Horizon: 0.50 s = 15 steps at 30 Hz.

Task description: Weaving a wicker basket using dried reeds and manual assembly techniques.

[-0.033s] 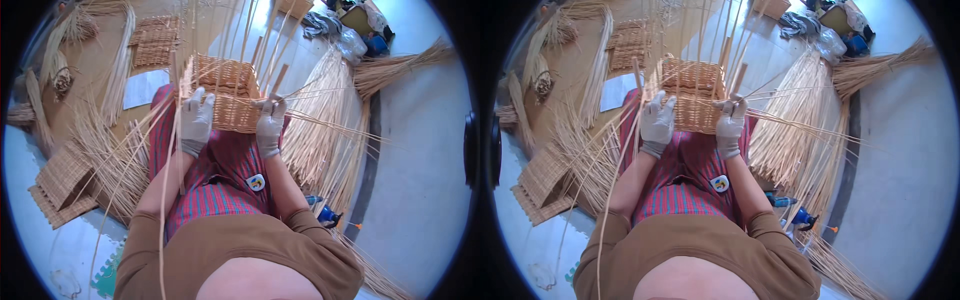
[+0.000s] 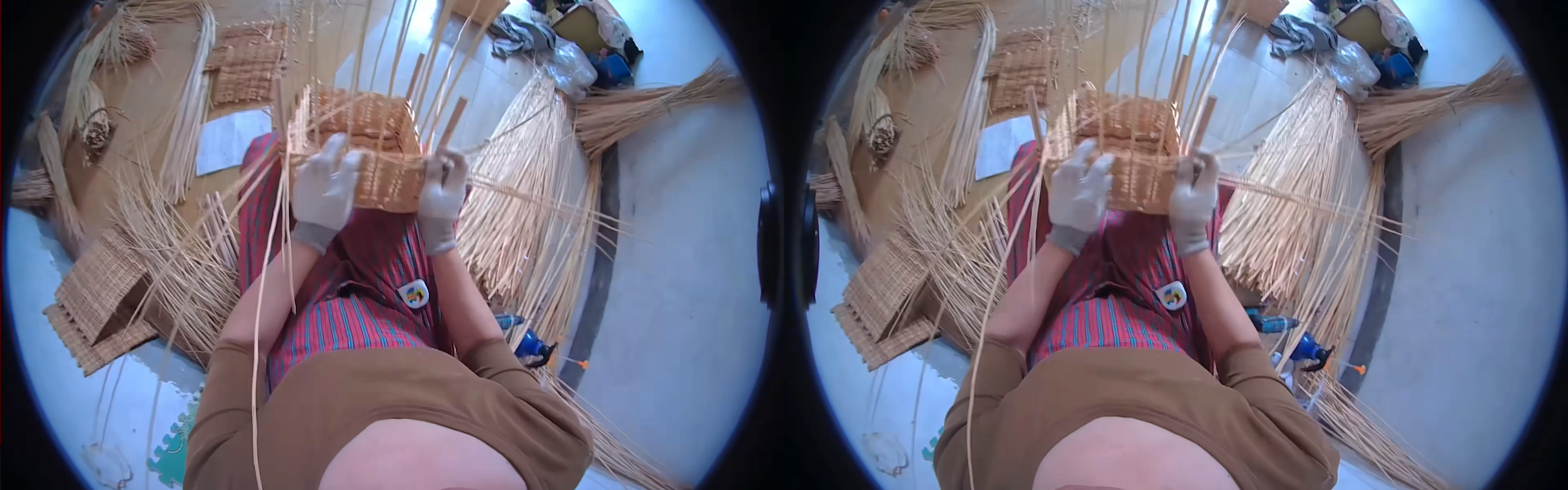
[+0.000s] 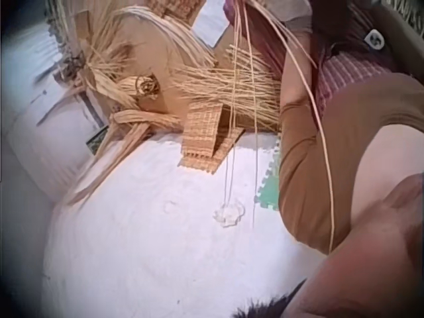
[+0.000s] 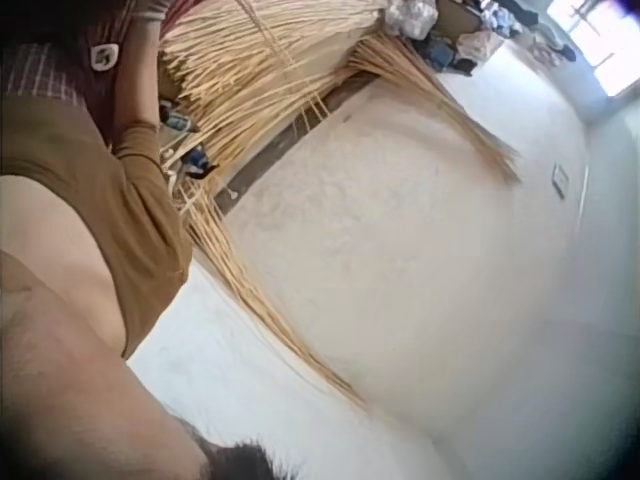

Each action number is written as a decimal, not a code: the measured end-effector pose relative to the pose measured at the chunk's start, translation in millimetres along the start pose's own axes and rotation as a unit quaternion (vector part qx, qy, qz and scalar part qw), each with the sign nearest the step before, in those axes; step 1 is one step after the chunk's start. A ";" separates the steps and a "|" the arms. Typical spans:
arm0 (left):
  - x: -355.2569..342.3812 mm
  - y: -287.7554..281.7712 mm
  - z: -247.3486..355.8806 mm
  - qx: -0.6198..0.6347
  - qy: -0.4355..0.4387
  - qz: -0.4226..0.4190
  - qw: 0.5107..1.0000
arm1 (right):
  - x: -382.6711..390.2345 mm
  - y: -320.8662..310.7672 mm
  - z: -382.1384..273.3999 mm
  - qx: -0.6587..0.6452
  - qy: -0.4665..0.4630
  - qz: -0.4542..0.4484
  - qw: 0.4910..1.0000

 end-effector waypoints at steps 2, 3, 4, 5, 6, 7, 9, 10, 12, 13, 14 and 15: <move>-8.9 4.0 28.6 0.038 -0.037 -0.153 0.987 | -20.6 24.4 -44.3 0.062 -0.074 -0.025 0.995; -2.8 20.8 36.7 0.046 -0.077 -0.159 0.983 | -40.2 41.4 -64.1 0.195 -0.198 -0.044 0.960; -4.9 28.8 39.6 0.052 -0.074 -0.160 0.983 | -56.5 56.2 -79.3 0.323 -0.313 -0.063 0.891; -5.6 34.9 39.3 0.005 -0.088 -0.183 0.979 | -64.2 70.7 -90.8 0.314 -0.236 -0.096 0.914; -5.3 41.9 43.8 -0.034 -0.097 -0.207 0.973 | -72.9 61.2 -84.6 0.243 -0.202 -0.096 0.944; -4.1 39.6 43.2 -0.021 -0.078 -0.145 0.986 | -78.1 52.0 -77.2 0.162 -0.165 -0.100 0.968; 4.6 42.7 33.7 -0.049 -0.051 -0.117 0.991 | -44.7 2.2 -78.6 0.252 -0.301 -0.041 0.919; 4.9 47.7 31.8 -0.034 -0.065 -0.131 0.989 | -24.8 -28.1 -63.6 0.100 -0.034 -0.002 0.994; 0.5 50.0 37.2 -0.039 -0.073 -0.152 0.985 | 8.6 -65.2 -38.2 0.146 0.135 0.035 0.979; -3.0 44.6 39.7 -0.036 -0.081 -0.155 0.984 | 20.6 -56.9 -48.0 0.186 0.101 0.050 0.976; -2.8 36.5 39.8 -0.034 -0.075 -0.161 0.984 | 20.8 -41.4 -58.3 0.155 0.058 -0.005 0.986; -0.4 25.2 34.9 0.066 -0.076 -0.107 0.989 | 18.1 -20.5 -66.1 0.119 0.013 -0.061 0.991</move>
Point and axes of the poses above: each hand's wrist, its own x-axis away from the middle knuckle, its own y-axis out of the palm, z = x × y, the point moved 2 cm from there along -x, towards the middle knuckle, and after that the axes turned 4 degrees about z, right-handed, at the moved point
